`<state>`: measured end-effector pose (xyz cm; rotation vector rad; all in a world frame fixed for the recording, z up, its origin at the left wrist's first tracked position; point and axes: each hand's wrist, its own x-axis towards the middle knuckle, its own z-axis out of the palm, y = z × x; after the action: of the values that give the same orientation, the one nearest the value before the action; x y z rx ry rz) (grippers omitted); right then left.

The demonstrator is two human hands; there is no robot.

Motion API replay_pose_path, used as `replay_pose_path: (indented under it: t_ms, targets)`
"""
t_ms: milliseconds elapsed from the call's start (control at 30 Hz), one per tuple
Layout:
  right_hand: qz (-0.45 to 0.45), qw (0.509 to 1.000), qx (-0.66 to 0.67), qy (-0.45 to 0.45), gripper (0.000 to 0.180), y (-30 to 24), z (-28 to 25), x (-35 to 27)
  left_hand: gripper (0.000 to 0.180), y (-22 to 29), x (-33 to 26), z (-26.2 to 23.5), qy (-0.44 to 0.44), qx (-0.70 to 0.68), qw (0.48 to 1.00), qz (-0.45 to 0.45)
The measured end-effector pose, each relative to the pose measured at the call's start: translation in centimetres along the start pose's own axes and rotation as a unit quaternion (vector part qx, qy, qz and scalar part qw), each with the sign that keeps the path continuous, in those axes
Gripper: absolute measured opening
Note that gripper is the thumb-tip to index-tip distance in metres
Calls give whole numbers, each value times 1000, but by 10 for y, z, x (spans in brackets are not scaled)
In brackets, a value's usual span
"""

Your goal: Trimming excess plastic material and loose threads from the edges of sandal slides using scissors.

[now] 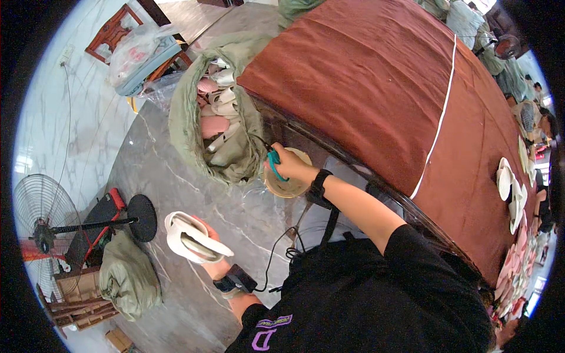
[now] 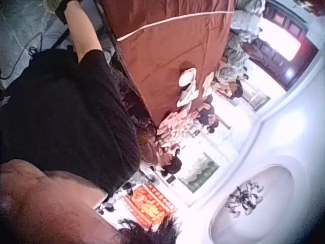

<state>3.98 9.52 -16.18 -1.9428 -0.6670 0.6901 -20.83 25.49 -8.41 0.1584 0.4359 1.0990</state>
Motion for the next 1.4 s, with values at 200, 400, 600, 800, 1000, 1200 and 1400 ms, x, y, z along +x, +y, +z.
replay_pose_path:
  t_ms: [200, 400, 600, 800, 1000, 1200, 1400]
  targets:
    - [19, 998, -64, -22, 60, 56, -4, 8, 36, -9, -1, 2, -22, -106, 984, -139]
    - [54, 877, 465, -110, 45, -42, -42, -73, 48, -20, -24, 18, -185, 197, 958, -98]
    - [1, 941, 327, -88, 65, -72, -105, -178, 52, -93, -67, 75, -132, 350, 927, -14]
    - [8, 939, 332, 89, 67, -44, -162, -267, 56, -165, -139, 74, -279, 426, 848, -149]
    - [-132, 794, 508, 306, 58, -12, -219, -360, 67, -190, -205, 130, -502, 399, 696, -321]
    - [-207, 575, 528, 590, 50, 26, -327, -471, 51, -210, -211, 167, -627, 373, 622, -284]
    - [-335, 473, 392, 715, 41, 86, -509, -616, 49, -193, -170, 169, -526, 534, 647, -142]
